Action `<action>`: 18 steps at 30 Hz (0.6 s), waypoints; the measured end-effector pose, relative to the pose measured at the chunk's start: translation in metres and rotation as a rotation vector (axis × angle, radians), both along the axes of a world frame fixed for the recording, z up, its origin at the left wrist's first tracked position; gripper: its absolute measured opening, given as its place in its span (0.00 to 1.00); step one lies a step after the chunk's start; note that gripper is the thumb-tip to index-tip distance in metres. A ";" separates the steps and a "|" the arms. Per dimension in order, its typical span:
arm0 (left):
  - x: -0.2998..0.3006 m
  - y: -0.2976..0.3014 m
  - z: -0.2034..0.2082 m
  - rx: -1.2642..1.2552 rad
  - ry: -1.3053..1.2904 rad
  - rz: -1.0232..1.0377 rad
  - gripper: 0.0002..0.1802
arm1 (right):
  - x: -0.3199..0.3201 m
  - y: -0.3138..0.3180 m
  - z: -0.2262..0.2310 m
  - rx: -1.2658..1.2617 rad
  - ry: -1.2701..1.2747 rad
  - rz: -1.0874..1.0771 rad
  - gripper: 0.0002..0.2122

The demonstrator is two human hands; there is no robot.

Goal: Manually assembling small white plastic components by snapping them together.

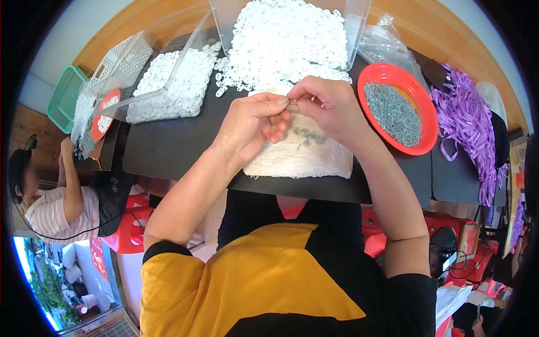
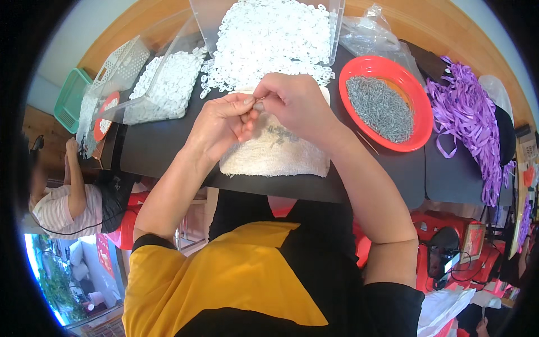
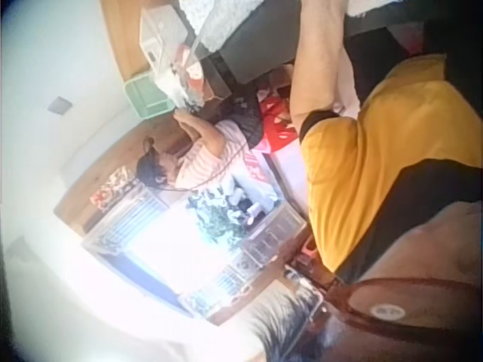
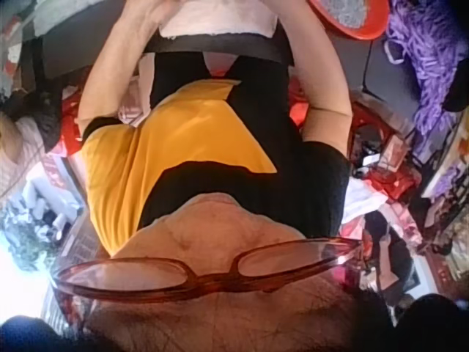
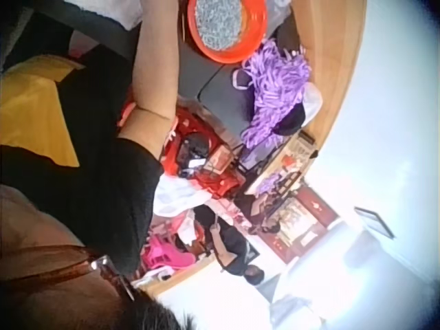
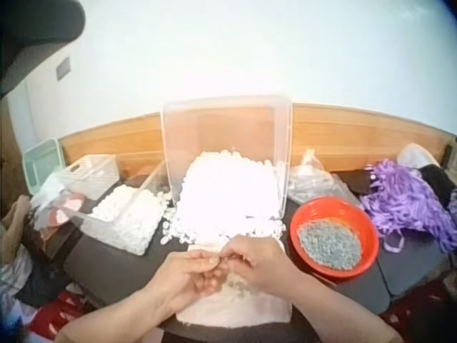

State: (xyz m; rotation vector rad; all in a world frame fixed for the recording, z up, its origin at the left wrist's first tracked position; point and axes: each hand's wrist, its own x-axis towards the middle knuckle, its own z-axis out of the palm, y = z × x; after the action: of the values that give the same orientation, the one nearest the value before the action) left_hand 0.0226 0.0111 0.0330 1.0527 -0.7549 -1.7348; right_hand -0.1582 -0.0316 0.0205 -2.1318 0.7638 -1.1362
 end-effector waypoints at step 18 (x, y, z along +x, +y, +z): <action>0.008 -0.025 -0.022 -0.798 -1.226 -0.175 0.04 | -0.006 -0.010 -0.007 0.429 0.091 -0.054 0.01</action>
State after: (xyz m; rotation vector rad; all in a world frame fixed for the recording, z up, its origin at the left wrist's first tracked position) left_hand 0.0307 -0.0142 0.0113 1.3938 -2.1027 -0.5631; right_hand -0.1638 -0.0418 0.0139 -1.8175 1.0103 -0.8160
